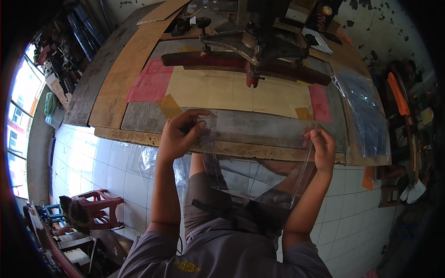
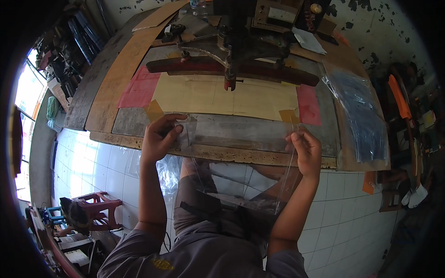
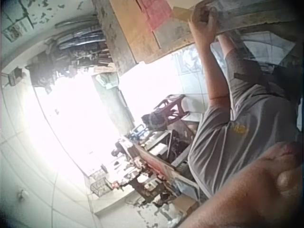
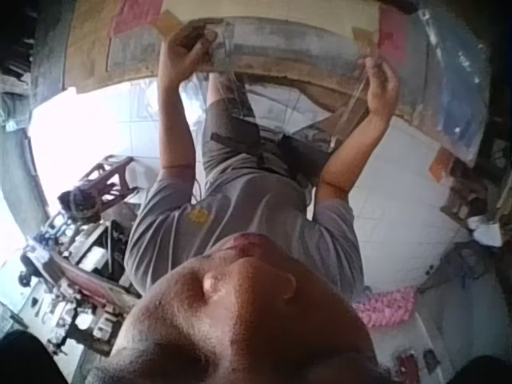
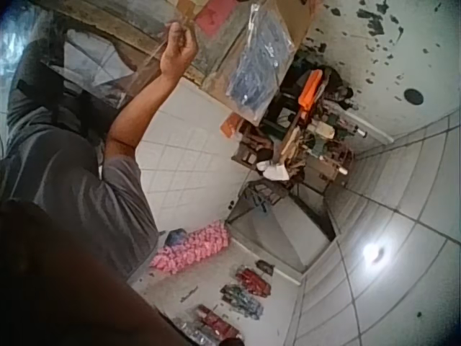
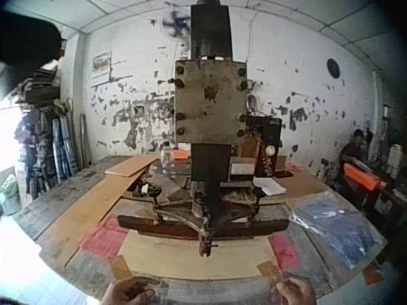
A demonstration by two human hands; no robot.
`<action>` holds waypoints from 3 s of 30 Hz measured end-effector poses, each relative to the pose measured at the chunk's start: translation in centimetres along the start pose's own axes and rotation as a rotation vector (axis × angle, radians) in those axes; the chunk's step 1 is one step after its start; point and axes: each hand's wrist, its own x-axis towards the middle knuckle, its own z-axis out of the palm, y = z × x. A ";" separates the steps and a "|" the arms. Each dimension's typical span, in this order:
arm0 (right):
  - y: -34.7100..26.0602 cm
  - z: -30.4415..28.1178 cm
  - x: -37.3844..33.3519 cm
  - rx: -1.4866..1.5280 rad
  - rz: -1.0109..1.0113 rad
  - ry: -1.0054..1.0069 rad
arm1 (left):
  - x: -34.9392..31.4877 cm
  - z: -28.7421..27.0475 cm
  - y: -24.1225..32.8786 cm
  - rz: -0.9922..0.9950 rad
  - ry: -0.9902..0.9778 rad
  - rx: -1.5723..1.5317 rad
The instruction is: The person holds a transparent plastic sheet, positions it on a manufacturing plate under a heat-sealing machine, and then handles the resulting bag by checking the edges and folding it.
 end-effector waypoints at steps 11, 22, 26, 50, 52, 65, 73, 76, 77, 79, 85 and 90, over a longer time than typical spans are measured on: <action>0.2 -0.6 -0.2 0.005 -0.062 0.064 | 0.5 0.7 -0.2 0.305 0.111 0.351; -0.1 -0.5 -0.2 0.164 -0.173 -0.019 | 0.2 0.2 -0.6 0.200 0.016 0.235; -0.8 -0.7 -0.4 0.201 -0.123 -0.047 | -0.3 0.2 0.8 0.342 0.007 0.308; -8.9 6.6 -24.4 -0.071 -0.260 -0.682 | -13.8 6.2 12.1 0.505 0.337 -0.362; -5.1 8.3 -25.1 -0.061 -0.151 -0.551 | -14.9 5.7 13.2 0.628 0.358 -0.406; 0.9 12.1 -23.8 0.443 -0.181 0.059 | -18.4 4.9 11.3 0.782 0.684 -0.223; -1.2 7.5 -24.0 0.073 -0.250 -0.155 | -16.6 4.9 11.7 0.534 0.806 -0.455; -3.0 7.1 -23.2 0.298 -0.347 -0.185 | -15.2 4.8 10.4 0.485 0.684 -0.469; -3.7 7.1 -22.9 0.428 -0.425 -0.201 | -14.6 5.1 10.3 0.490 0.607 -0.520; -5.4 7.7 -22.2 0.526 -0.444 -0.168 | -13.3 5.8 9.8 0.439 0.552 -0.451; -8.1 7.8 -17.6 0.695 -0.492 -0.232 | -9.4 10.3 9.3 0.358 0.151 -0.475; -10.2 8.8 -10.1 0.853 -0.592 -0.160 | -2.5 14.3 10.5 0.271 -0.098 -0.541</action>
